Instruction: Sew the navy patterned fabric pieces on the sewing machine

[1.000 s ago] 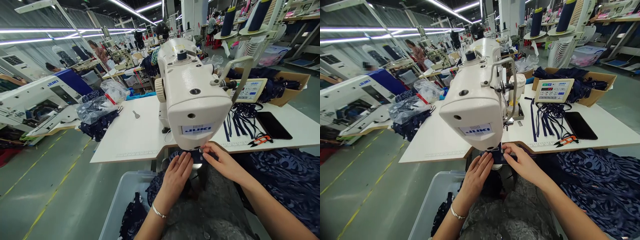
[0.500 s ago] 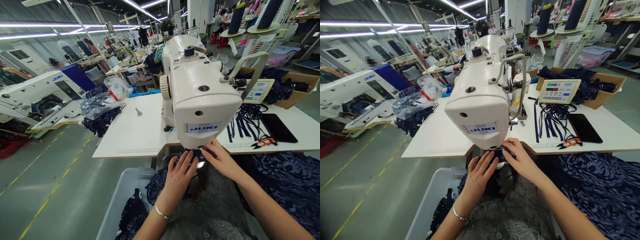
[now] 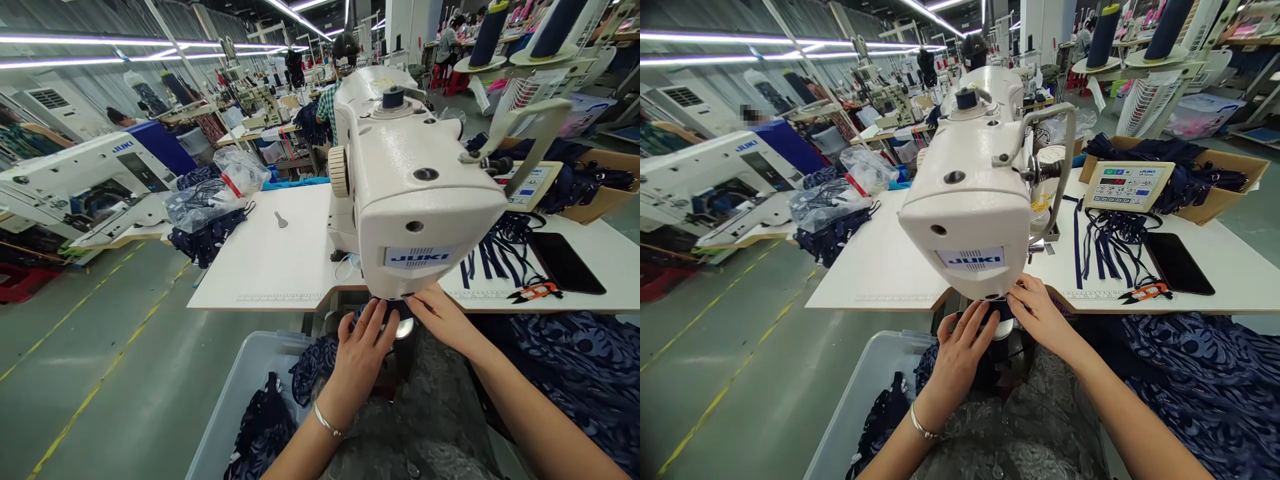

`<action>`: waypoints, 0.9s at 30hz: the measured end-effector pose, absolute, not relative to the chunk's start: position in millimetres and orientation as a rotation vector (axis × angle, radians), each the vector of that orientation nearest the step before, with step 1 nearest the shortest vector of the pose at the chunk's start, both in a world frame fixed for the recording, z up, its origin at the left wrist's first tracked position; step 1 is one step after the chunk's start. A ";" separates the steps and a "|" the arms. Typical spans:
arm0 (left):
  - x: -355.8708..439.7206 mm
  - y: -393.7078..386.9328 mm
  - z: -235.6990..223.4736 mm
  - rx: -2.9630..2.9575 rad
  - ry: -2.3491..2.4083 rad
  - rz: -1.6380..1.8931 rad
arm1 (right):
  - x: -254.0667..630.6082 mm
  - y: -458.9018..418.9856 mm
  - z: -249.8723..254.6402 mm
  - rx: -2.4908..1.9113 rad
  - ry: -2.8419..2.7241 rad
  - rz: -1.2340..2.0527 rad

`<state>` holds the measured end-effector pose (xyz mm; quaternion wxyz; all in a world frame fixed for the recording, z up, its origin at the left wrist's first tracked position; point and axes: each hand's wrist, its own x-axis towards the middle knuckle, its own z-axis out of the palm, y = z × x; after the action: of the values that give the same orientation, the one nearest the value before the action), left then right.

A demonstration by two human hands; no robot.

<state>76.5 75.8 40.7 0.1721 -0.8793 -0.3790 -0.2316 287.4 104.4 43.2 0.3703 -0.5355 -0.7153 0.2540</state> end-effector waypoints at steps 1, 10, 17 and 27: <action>76.7 75.7 41.0 -2.492 -1.078 -0.658 | 287.0 104.6 43.8 -1.368 -1.838 0.649; 78.7 72.0 38.1 -2.446 -1.089 -0.649 | 283.0 102.0 50.9 -1.357 -1.817 0.658; 80.4 67.5 44.1 -2.461 -1.133 -0.553 | 282.1 101.4 53.8 -1.403 -1.794 0.709; 80.8 65.4 45.4 -2.472 -1.151 -0.531 | 279.6 101.6 54.7 -1.397 -1.794 0.700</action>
<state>80.8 65.4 45.4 0.1810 -0.8751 -0.4076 -0.1878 279.6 101.6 54.7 0.3721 -0.5452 -0.6998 0.2733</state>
